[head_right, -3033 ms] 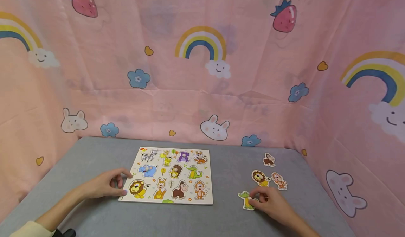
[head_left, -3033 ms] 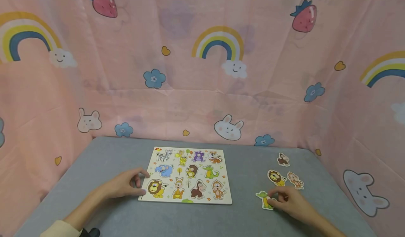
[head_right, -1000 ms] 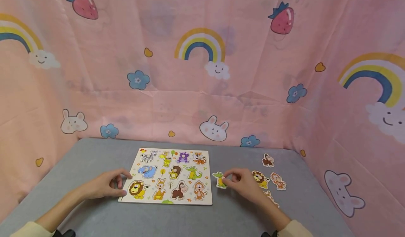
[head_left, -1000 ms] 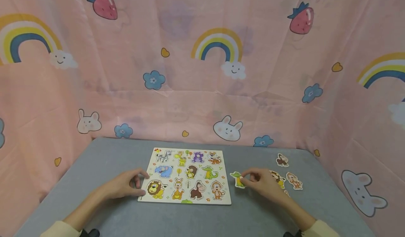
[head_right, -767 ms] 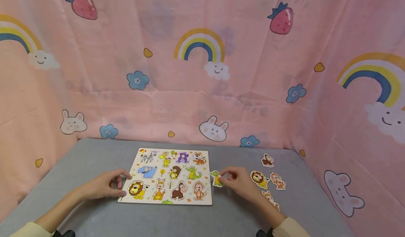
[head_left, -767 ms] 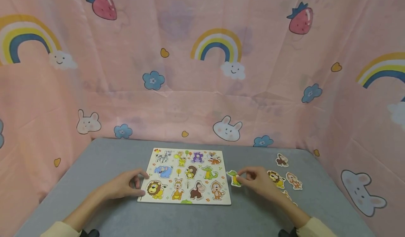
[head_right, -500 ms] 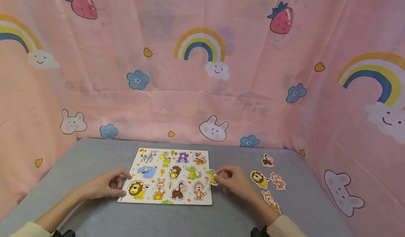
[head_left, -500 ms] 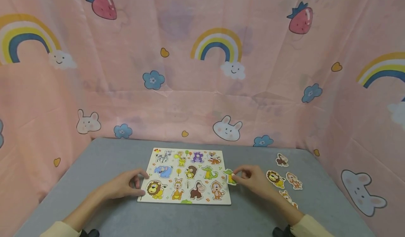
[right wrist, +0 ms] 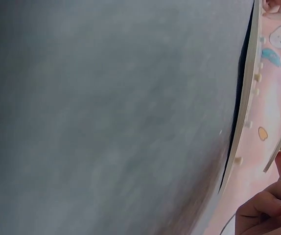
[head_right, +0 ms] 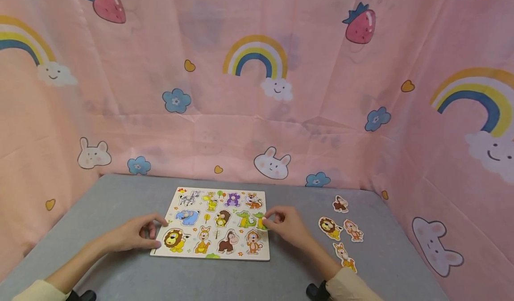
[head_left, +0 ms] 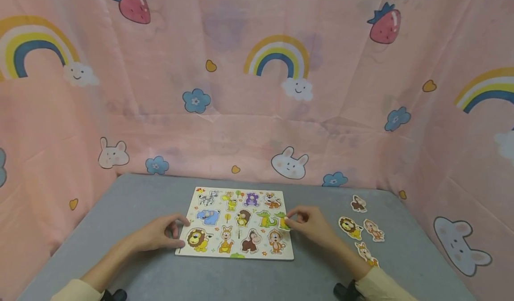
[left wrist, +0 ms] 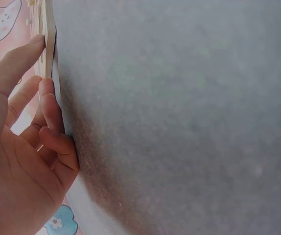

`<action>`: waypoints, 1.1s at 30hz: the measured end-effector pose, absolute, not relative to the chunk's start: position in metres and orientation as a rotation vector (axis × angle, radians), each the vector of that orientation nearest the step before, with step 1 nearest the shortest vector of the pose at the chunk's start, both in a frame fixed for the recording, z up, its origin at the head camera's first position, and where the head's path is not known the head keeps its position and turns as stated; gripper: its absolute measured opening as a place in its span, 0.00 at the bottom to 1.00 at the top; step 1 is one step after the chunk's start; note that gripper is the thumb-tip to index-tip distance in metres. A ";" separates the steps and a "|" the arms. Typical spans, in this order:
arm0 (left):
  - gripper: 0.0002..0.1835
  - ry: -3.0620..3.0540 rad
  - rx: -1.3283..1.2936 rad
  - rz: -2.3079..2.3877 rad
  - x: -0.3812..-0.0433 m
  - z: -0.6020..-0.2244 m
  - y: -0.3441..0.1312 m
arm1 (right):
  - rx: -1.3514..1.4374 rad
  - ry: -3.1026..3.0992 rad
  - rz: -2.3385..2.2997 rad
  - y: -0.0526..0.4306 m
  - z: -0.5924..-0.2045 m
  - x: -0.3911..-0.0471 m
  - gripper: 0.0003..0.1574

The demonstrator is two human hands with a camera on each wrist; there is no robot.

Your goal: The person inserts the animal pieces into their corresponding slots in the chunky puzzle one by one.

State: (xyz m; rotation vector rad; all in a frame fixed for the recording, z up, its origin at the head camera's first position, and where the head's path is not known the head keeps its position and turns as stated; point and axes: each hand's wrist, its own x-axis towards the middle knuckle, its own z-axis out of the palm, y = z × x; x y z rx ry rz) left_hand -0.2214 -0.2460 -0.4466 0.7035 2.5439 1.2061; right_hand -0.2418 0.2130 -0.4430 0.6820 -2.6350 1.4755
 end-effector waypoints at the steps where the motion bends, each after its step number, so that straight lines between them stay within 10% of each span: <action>1: 0.25 2.545 0.705 1.204 -0.222 -0.446 -0.246 | 0.682 -2.633 1.479 0.211 -0.443 -0.242 0.05; 33: 0.25 2.536 0.700 1.216 -0.221 -0.446 -0.246 | 0.618 -2.698 1.487 0.187 -0.438 -0.272 0.06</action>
